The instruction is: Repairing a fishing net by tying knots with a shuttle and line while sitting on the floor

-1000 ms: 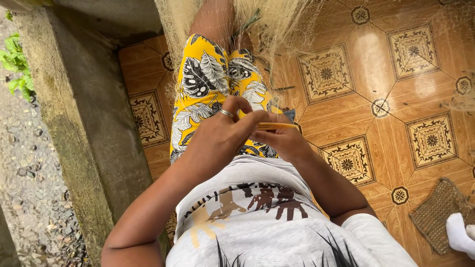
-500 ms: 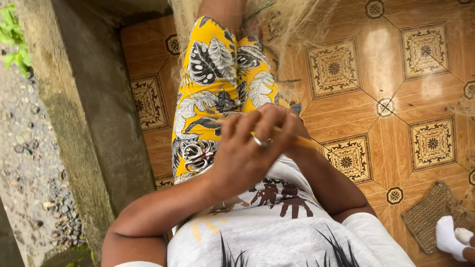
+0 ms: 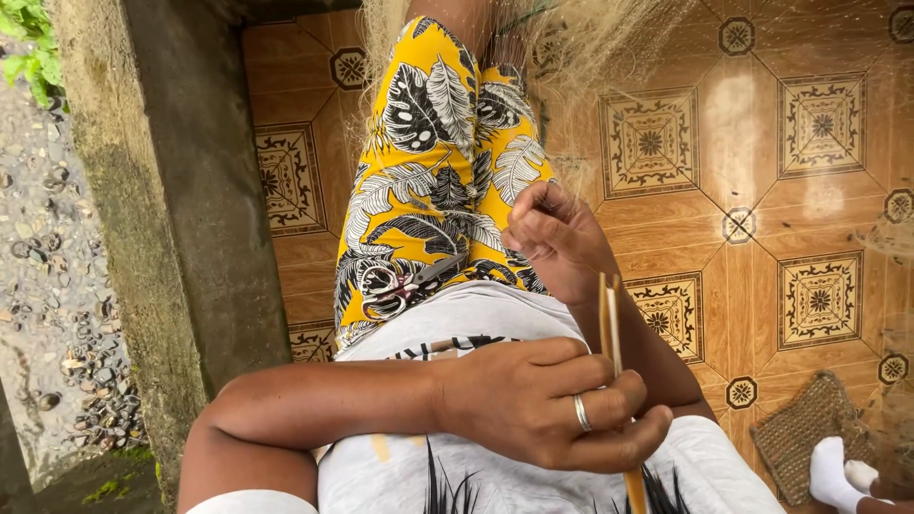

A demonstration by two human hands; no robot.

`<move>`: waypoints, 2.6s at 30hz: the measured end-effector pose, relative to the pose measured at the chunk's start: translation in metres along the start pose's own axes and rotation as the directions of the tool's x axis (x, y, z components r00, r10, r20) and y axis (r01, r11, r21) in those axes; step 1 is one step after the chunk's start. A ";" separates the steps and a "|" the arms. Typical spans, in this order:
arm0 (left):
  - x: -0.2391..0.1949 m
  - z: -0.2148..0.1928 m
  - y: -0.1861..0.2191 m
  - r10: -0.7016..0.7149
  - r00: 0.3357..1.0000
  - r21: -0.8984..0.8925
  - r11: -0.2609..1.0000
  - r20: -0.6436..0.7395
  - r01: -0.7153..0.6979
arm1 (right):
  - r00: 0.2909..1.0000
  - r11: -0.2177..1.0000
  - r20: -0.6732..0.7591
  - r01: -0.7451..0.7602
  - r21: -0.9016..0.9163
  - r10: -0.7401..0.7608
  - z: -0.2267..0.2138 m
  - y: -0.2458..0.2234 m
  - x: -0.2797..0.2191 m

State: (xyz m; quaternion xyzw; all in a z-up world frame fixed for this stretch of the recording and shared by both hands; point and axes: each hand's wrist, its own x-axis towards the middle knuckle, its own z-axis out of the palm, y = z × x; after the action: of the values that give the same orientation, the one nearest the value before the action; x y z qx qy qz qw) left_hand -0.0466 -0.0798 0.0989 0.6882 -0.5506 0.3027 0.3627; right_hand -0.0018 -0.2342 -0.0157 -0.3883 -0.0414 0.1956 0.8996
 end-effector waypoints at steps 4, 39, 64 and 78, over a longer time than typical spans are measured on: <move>-0.001 -0.002 0.000 -0.003 1.000 0.005 1.000 -0.010 0.003 | 0.999 0.998 0.029 -0.040 0.048 0.038 0.003 -0.003 0.002; -0.027 -0.058 -0.096 -0.264 0.906 0.095 0.965 0.330 0.246 | 0.967 0.972 -0.099 -0.231 0.041 0.234 -0.012 -0.006 -0.014; -0.058 -0.054 -0.077 -0.515 0.779 0.370 0.844 0.356 0.389 | 0.961 0.941 0.053 -0.275 0.196 0.270 -0.007 -0.003 -0.002; -0.063 -0.043 -0.074 -0.532 0.741 0.016 0.817 0.409 0.577 | 0.976 0.970 -0.027 -0.211 0.119 0.215 -0.016 0.008 0.004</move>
State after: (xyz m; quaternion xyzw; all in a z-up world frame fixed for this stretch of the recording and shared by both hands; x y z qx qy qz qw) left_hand 0.0122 -0.0007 0.0587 0.8458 -0.3981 0.0044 0.3552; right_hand 0.0027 -0.2382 -0.0329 -0.3416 0.0297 0.2852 0.8950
